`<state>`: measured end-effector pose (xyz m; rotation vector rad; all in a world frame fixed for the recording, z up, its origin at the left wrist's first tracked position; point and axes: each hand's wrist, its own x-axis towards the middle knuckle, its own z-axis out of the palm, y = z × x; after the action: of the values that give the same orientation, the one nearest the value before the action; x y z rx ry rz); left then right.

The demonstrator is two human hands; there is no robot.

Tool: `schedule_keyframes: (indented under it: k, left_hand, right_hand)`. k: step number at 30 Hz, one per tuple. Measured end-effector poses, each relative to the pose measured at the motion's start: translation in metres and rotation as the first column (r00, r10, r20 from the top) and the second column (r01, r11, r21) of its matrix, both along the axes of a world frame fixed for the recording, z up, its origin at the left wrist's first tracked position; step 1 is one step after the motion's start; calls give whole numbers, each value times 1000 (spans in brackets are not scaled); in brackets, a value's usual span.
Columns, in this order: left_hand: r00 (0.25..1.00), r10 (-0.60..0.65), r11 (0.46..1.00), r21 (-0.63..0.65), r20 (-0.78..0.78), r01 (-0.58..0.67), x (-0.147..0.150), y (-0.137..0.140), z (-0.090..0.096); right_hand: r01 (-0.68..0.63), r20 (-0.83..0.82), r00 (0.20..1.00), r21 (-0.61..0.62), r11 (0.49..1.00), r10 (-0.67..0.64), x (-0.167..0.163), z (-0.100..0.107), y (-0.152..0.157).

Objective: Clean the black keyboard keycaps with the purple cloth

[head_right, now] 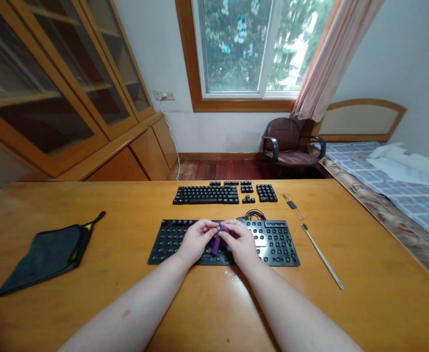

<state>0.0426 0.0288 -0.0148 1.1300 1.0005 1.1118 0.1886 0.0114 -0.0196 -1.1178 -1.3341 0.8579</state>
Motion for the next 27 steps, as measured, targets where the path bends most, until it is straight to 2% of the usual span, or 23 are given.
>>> schedule_keyframes:
  k: [12, 20, 23, 27]
  left_hand:
    - [1000, -25, 999, -20, -12, 25, 0, 0, 0]
    - [996, -64, 996, 55, -66, 68, -1, -1, 0]
    - [994, -45, 995, 83, -95, 53, 0, -2, 2]
    - [991, -1, 991, 133, -135, 19, 0, -2, 1]
  right_hand:
    - [58, -38, 998, 42, 997, -56, -1, 2, -1]
    - [46, 3, 999, -2, 999, -46, -2, 0, 0]
    - [42, -29, 999, -21, 999, -42, -2, -3, 0]
    - [98, -106, 990, 6, 995, -97, -2, 0, -2]
